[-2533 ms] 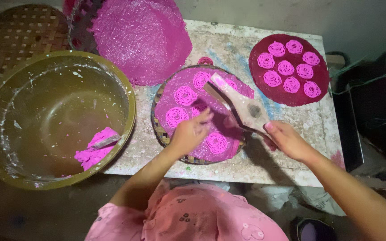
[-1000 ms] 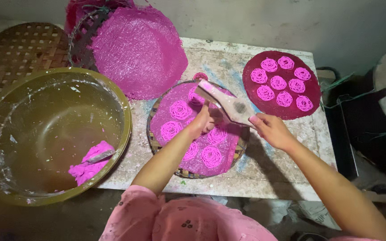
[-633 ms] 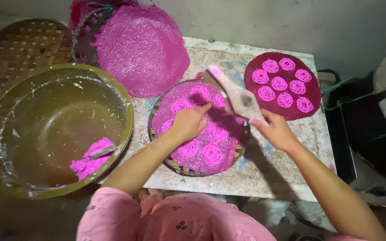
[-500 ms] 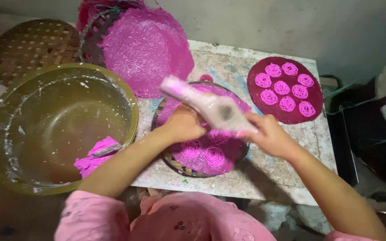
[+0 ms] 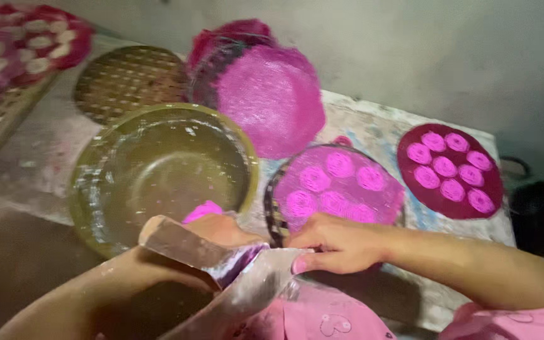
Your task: The person repeatedly scoops pink paste from a metal bowl, loads it into a handheld extruder, and squeezes the paste into spiral coils onto a pink mat. They then move the mat to a woven tray and repeat the process on a new mat.
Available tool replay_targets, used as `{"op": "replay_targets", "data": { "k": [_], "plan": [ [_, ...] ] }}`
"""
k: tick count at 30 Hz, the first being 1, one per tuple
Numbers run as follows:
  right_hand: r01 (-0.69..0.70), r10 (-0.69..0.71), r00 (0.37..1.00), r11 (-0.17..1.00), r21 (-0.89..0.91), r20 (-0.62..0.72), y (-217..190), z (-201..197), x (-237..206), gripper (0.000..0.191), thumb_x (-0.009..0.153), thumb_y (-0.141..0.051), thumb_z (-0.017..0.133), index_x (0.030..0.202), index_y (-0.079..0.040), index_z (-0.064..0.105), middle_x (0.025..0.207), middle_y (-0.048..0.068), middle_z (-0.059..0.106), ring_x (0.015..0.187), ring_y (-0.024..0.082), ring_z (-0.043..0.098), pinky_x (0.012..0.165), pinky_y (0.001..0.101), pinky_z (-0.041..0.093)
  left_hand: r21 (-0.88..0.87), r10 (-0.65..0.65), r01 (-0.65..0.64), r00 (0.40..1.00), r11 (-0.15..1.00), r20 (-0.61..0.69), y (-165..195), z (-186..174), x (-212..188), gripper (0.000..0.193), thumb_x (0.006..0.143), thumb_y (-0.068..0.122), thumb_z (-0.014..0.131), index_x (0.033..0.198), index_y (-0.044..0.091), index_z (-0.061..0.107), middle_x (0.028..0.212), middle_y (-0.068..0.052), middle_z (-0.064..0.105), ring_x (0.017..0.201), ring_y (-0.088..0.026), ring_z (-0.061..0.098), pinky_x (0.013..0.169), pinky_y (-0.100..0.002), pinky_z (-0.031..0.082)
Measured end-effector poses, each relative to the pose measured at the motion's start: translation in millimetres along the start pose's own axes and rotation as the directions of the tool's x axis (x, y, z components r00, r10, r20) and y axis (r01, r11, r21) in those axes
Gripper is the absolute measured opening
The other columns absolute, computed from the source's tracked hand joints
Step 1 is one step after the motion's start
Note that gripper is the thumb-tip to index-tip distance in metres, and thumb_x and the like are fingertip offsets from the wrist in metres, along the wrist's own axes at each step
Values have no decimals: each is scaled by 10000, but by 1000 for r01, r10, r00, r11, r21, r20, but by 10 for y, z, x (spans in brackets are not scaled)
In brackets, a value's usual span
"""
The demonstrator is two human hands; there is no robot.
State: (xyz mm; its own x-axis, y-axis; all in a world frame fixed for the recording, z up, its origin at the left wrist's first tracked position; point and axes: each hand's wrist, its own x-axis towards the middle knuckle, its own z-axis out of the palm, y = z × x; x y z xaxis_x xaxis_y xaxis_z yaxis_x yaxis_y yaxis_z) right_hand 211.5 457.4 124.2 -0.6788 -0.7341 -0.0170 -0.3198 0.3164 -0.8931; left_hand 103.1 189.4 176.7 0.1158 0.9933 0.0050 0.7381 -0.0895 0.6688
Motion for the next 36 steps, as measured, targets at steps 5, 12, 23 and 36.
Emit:
{"op": "replay_targets", "data": {
  "k": [5,12,23,36],
  "plan": [
    [75,-75,997,997,15,-14,183,10,434,418,1051,-412,557,986,-10,651,818,124,627,752,277,677,688,409,490,-35,-429,427,897,903,-112,-794,202,-1148,364,729,196,850,1073,125,753,938,-56,768,847,-171,725,772,-300,571],
    [199,-456,889,314,-929,36,362,-378,1284,226,838,-280,721,995,-119,693,841,36,642,729,227,643,621,368,484,-991,-622,-54,774,124,-120,-2505,1031,-2409,420,839,6,718,1251,-52,664,1221,-177,720,1116,-279,696,991,-401,566],
    [-353,-524,502,602,-716,-688,1105,-1042,2442,408,903,-231,752,1281,-124,642,1258,126,632,1150,332,643,992,429,545,-975,-865,-88,450,204,-222,-2915,1493,-2019,372,948,263,707,1079,-85,709,856,-143,719,762,-200,713,736,-364,574],
    [-986,518,4,-139,-88,-856,2084,-1335,2437,640,965,-590,580,1344,-92,712,1398,194,690,1326,417,619,1166,576,398,-917,-889,-99,227,385,-398,-3070,1608,-2191,331,876,143,692,1193,81,764,988,-30,736,853,-123,673,765,-300,561]
  ]
}}
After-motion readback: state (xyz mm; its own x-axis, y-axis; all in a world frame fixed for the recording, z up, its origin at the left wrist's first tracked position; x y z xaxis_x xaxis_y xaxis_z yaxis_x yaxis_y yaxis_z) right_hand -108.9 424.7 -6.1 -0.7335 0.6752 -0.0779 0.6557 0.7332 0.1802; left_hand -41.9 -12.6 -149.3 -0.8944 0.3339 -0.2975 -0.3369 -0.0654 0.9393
